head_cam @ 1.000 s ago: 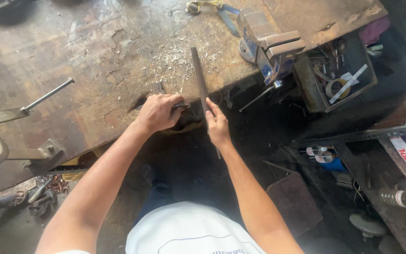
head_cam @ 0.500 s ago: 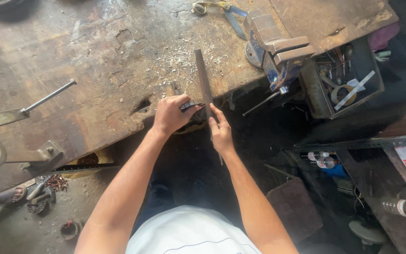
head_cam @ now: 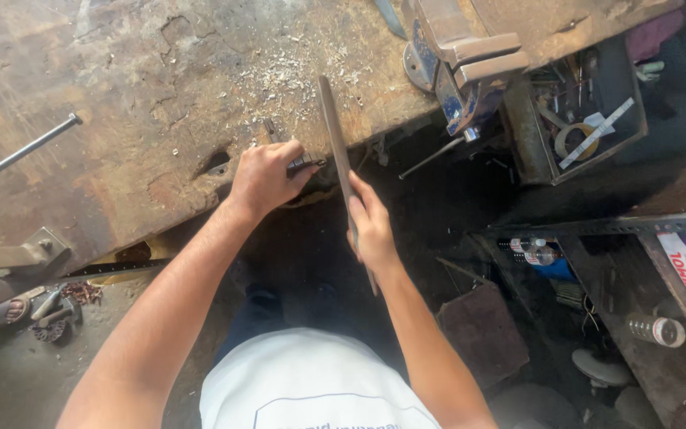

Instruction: The person uses a pair of shears to scrape a small metal part, then retrieves a metal file from a drawer and files the same part on a workbench. The person alternates between filing and using the shears to scrape the part.

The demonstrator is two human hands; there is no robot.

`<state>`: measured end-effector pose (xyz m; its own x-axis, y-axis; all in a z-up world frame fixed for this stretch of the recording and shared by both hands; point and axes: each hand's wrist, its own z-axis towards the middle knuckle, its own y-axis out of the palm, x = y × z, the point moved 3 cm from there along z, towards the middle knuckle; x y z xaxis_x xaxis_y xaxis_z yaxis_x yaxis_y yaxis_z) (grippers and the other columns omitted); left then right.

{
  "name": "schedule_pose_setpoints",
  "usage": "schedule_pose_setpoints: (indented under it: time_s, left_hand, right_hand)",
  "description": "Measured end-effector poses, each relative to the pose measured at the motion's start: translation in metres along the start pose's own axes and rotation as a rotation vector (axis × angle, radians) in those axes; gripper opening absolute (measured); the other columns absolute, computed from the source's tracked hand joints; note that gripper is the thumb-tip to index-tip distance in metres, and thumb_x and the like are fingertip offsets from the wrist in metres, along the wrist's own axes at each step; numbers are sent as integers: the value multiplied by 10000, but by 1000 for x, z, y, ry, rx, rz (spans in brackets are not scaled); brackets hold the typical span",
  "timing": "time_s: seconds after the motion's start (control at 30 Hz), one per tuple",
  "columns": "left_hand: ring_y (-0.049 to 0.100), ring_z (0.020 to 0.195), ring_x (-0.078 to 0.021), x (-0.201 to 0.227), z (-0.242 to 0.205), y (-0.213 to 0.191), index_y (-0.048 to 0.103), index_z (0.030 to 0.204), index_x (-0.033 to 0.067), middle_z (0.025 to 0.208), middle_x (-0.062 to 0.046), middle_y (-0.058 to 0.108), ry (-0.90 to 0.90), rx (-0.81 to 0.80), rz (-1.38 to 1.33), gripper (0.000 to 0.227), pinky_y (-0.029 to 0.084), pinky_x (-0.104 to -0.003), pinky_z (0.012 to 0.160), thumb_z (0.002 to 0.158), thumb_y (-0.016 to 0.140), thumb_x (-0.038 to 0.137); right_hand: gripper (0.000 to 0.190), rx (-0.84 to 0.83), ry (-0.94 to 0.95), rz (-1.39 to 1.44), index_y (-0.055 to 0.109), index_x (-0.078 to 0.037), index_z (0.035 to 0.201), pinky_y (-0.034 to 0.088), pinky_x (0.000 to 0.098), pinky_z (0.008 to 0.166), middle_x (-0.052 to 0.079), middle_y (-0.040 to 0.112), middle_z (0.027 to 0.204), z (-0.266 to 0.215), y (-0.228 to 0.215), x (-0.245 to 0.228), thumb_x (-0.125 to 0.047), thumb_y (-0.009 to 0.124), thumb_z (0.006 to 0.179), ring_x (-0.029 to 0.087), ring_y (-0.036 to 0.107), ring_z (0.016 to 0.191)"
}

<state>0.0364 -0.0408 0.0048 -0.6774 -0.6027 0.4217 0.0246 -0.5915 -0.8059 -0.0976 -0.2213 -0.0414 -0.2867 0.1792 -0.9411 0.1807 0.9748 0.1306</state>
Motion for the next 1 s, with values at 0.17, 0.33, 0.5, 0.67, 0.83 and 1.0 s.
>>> schedule_pose_setpoints:
  time_s: [0.17,0.33,0.5,0.67,0.83,1.0]
  left_hand:
    - [717,668,-302,-7,-1,7,645,916,82,727,-103,696,-58,-50,-7,249,563,-417,600,854,789,275]
    - [707,696,-327,-3,-8,3,624,861,71,752,-109,698,-50,34,-40,303,556,-422,618,856,816,306]
    - [698,680,-319,5,4,-6,653,838,81,742,-105,685,-91,104,-111,297,559,-422,629,846,839,313]
    - [705,714,-305,-9,-13,3,661,847,90,766,-85,686,-53,98,-112,247,560,-413,638,822,835,263]
    - [689,691,-313,-8,-22,10,678,870,89,768,-96,681,-66,160,-180,244,552,-409,619,825,851,254]
    - [678,692,-352,-2,-8,-4,681,860,76,753,-135,665,-102,163,-231,283,541,-421,602,795,883,264]
  right_hand:
    - [521,43,-3,-507,542,-72,1524,489,266,667,92,669,717,-104,14,-29,-125,518,1006,140,571,609]
    - [385,146,-432,-358,564,16,1419,423,347,1146,185,636,1432,40,31,-3,-90,484,1058,261,594,1346]
    - [435,78,-196,-360,590,-70,1484,384,315,814,127,574,1112,60,4,-14,-120,526,1056,197,487,967]
    - [481,49,-121,-340,547,-46,1507,390,276,733,99,670,1034,-86,14,-42,-78,490,1031,134,510,837]
    - [372,219,-349,-437,588,-16,1417,448,315,1134,124,659,1427,17,23,7,-100,507,1064,210,629,1334]
    - [396,107,-459,-332,558,-33,1464,526,270,861,116,703,1283,72,-1,60,-72,497,1074,170,650,983]
